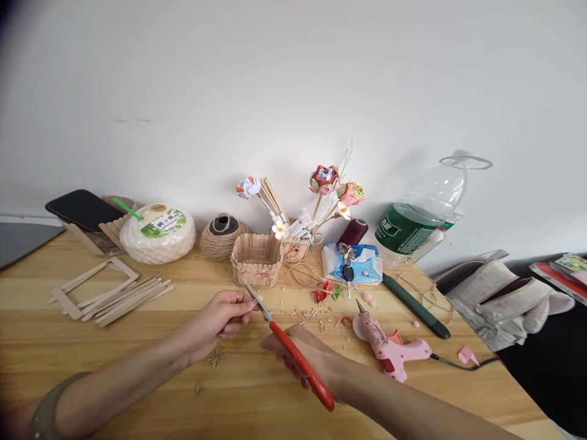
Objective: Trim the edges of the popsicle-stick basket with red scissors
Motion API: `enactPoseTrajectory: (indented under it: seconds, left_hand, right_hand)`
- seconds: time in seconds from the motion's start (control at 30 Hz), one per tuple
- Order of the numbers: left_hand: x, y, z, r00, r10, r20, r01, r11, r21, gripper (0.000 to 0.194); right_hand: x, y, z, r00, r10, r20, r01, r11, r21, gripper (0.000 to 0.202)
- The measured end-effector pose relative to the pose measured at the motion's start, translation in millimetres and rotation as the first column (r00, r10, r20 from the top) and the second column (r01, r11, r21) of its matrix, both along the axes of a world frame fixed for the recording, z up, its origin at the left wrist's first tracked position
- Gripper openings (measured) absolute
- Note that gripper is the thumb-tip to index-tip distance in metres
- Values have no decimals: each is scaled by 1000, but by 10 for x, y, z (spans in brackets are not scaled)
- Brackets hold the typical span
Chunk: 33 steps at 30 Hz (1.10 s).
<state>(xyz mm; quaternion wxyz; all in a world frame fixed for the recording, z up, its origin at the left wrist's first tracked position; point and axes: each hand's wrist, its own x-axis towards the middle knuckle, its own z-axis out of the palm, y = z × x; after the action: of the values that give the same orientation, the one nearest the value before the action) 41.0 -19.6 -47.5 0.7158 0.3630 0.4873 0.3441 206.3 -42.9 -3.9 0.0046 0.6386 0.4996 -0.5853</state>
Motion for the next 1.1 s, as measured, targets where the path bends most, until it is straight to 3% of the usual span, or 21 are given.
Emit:
enactPoseTrajectory:
  seconds: [0.33, 0.43, 0.53, 0.83, 1.0, 1.1]
  left_hand:
    - [-10, 10, -11, 999, -6, 42, 7, 999, -33, 19]
    - [-16, 22, 12, 999, -19, 45, 21, 998, -51, 21]
    - [-29, 29, 46, 997, -53, 49, 57, 995, -87, 24]
    - [-26, 17, 96, 994, -93, 60, 100, 987, -128, 26]
    - [-38, 53, 35, 996, -72, 57, 79, 988, -135, 22]
    - [-52, 95, -19, 996, -62, 61, 70, 987, -146, 19]
  right_hand:
    - [-16, 43, -20, 999, -53, 6, 53, 995, -85, 36]
    - [8, 40, -23, 991, -91, -95, 78, 988, -136, 34]
    - [35, 32, -7, 978, -54, -202, 32, 994, -109, 39]
    - [40, 17, -25, 966, -46, -253, 27, 997, -77, 43]
    - [32, 115, -125, 960, -160, -229, 90, 953, -290, 31]
    - [21, 209, -191, 964, -168, -206, 75, 915, -396, 28]
